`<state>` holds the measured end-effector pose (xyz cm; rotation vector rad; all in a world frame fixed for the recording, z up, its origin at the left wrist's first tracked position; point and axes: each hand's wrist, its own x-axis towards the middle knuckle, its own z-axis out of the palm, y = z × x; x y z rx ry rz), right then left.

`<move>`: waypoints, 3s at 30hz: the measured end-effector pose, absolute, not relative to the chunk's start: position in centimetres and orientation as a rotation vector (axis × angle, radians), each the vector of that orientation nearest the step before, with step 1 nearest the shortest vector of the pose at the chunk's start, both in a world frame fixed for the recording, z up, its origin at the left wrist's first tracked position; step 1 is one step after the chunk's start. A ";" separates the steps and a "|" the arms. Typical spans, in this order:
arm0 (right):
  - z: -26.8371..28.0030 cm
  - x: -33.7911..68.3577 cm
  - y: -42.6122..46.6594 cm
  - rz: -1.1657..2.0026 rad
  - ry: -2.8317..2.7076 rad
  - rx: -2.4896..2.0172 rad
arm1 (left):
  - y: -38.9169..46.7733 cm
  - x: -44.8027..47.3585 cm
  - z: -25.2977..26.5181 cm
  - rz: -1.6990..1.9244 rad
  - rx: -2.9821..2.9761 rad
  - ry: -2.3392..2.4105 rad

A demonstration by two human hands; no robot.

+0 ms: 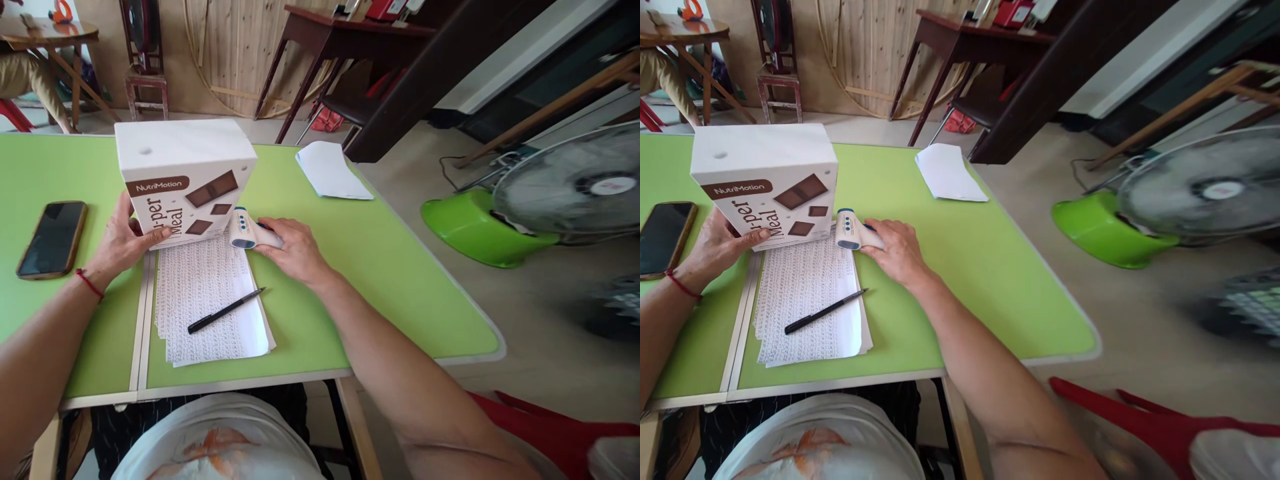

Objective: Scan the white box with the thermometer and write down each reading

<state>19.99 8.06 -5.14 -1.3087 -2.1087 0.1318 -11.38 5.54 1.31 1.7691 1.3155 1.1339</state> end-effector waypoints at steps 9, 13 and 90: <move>-3.5 20.1 7.1 0.183 -2.114 -1.326 | 5.9 -12.0 1.2 1.020 1.853 1.443; -0.8 19.5 3.9 0.431 -2.342 -1.046 | 5.1 -11.6 1.6 1.236 1.877 1.557; -3.6 17.0 0.9 0.632 -1.772 -1.156 | -1.6 -3.0 -0.6 0.211 2.939 0.849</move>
